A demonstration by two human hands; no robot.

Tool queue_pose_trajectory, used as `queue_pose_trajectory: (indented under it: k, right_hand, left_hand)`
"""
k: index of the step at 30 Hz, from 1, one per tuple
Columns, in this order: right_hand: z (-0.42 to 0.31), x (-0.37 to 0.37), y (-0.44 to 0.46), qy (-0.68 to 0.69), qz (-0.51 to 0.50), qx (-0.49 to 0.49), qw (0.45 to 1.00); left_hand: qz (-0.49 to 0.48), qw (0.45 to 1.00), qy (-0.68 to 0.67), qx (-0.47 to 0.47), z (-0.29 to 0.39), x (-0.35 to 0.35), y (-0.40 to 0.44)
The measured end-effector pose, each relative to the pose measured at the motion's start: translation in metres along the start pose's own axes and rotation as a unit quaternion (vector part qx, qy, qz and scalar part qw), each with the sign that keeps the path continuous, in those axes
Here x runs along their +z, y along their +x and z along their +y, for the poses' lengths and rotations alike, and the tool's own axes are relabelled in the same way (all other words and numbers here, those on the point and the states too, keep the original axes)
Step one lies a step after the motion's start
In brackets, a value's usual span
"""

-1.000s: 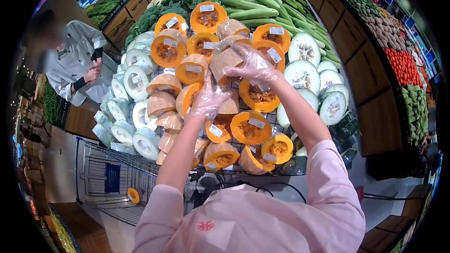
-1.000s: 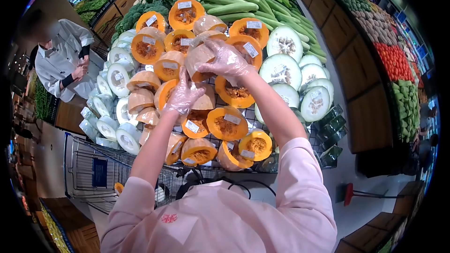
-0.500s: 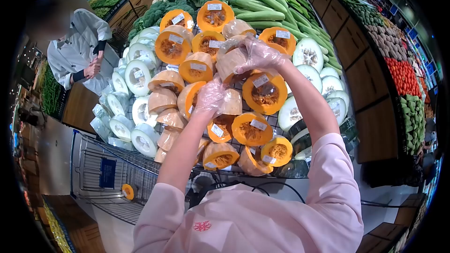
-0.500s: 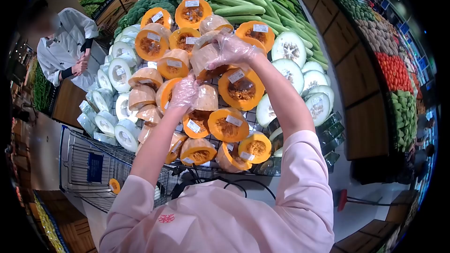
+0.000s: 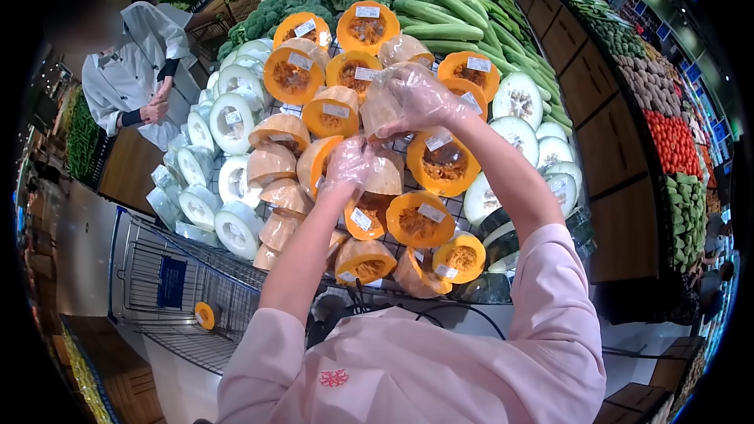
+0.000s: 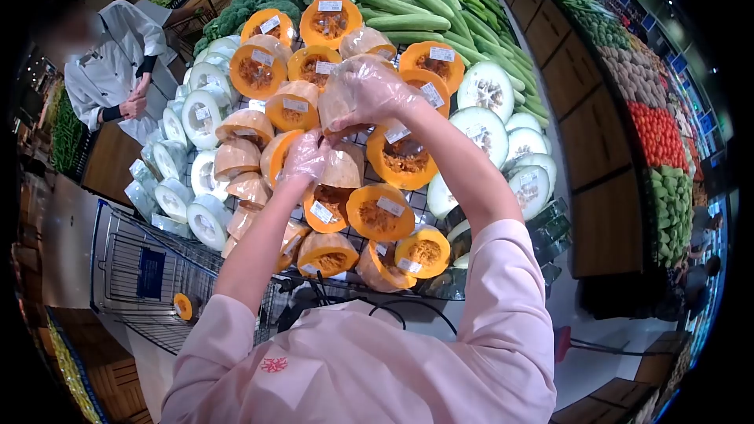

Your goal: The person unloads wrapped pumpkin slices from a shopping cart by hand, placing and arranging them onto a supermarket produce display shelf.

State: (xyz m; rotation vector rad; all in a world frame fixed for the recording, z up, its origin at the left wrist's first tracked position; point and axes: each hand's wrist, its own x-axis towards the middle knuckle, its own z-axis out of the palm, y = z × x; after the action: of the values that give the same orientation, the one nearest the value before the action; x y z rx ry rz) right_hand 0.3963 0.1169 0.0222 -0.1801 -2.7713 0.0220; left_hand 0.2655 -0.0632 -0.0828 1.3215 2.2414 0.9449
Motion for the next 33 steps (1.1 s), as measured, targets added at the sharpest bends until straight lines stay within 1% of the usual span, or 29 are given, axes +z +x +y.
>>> queue_pose_trajectory:
  k: [1,4,7,10,11,14,15,18,19,20,21,22,23,24,25,26,28,30,32,33]
  right_hand:
    - [-0.003,-0.005,0.002,0.006,-0.027,0.008,1.0]
    - [-0.014,-0.015,0.004,-0.018,-0.066,0.026,0.997]
    - [-0.018,-0.007,0.003,-0.026,-0.009,0.017,0.999]
    - [-0.029,0.004,-0.004,-0.049,0.014,0.054,0.997]
    - [-0.023,0.012,-0.007,-0.031,0.018,0.051,0.998]
    - [-0.025,-0.006,0.001,-0.075,0.005,0.003,0.997]
    - [-0.029,0.005,0.001,-0.03,-0.025,0.046,0.998]
    - [-0.02,-0.007,0.001,-0.004,-0.092,0.053,0.994]
    - [-0.021,-0.019,-0.001,0.008,-0.057,0.076,0.995]
    - [-0.019,-0.012,-0.014,-0.03,0.061,0.076,0.995]
    - [-0.027,-0.007,-0.02,-0.042,0.076,0.088,0.992]
    - [-0.033,0.009,-0.022,-0.044,0.027,0.048,0.998]
    - [-0.043,0.024,-0.025,-0.067,-0.017,0.039,0.997]
    - [-0.055,0.01,-0.025,-0.067,-0.025,0.057,0.996]
    - [-0.046,0.011,-0.026,-0.131,-0.056,0.052,0.988]
    - [-0.052,0.004,-0.025,-0.124,-0.021,0.043,0.991]
    - [-0.065,-0.009,-0.011,-0.09,0.059,0.018,0.994]
    - [-0.132,-0.022,0.027,-0.049,0.059,-0.052,0.996]
    - [-0.203,-0.016,0.05,0.001,0.041,-0.103,0.994]
    - [-0.233,-0.002,0.065,0.032,0.025,-0.125,0.991]
  left_hand:
    - [0.053,0.998,0.011,0.032,0.002,0.001,-0.004]
    - [-0.002,0.996,0.085,-0.007,0.016,-0.008,-0.008]
    - [0.032,0.999,0.034,0.024,0.0,0.007,-0.005]
    - [0.1,0.995,-0.005,-0.011,-0.007,0.015,-0.006]
    - [0.1,0.99,-0.089,-0.038,-0.011,0.019,-0.007]
    - [0.126,0.985,-0.107,-0.058,0.013,0.008,-0.019]
    - [0.086,0.988,-0.094,-0.089,0.02,0.001,-0.024]
    - [0.089,0.987,-0.103,-0.085,0.007,0.008,-0.036]
    - [0.108,0.987,-0.103,-0.056,0.005,0.01,-0.04]
    - [0.154,0.98,-0.122,-0.002,-0.006,0.019,-0.043]
    - [0.175,0.971,-0.161,0.016,0.0,0.015,-0.056]
    - [0.214,0.968,-0.123,0.043,-0.009,0.022,-0.068]
    - [0.205,0.963,-0.155,0.08,-0.012,0.012,-0.086]
    - [0.201,0.959,-0.162,0.116,-0.014,-0.004,-0.103]
    - [0.23,0.957,-0.144,0.103,-0.018,-0.014,-0.123]
    - [0.251,0.939,-0.182,0.149,-0.028,-0.033,-0.147]
    - [0.296,0.92,-0.192,0.172,-0.062,-0.075,-0.19]
    - [0.38,0.905,-0.154,0.114,-0.115,-0.11,-0.235]
    - [0.451,0.891,-0.035,-0.035,-0.187,-0.141,-0.29]
    - [0.476,0.861,-0.116,-0.139,-0.219,-0.151,-0.315]
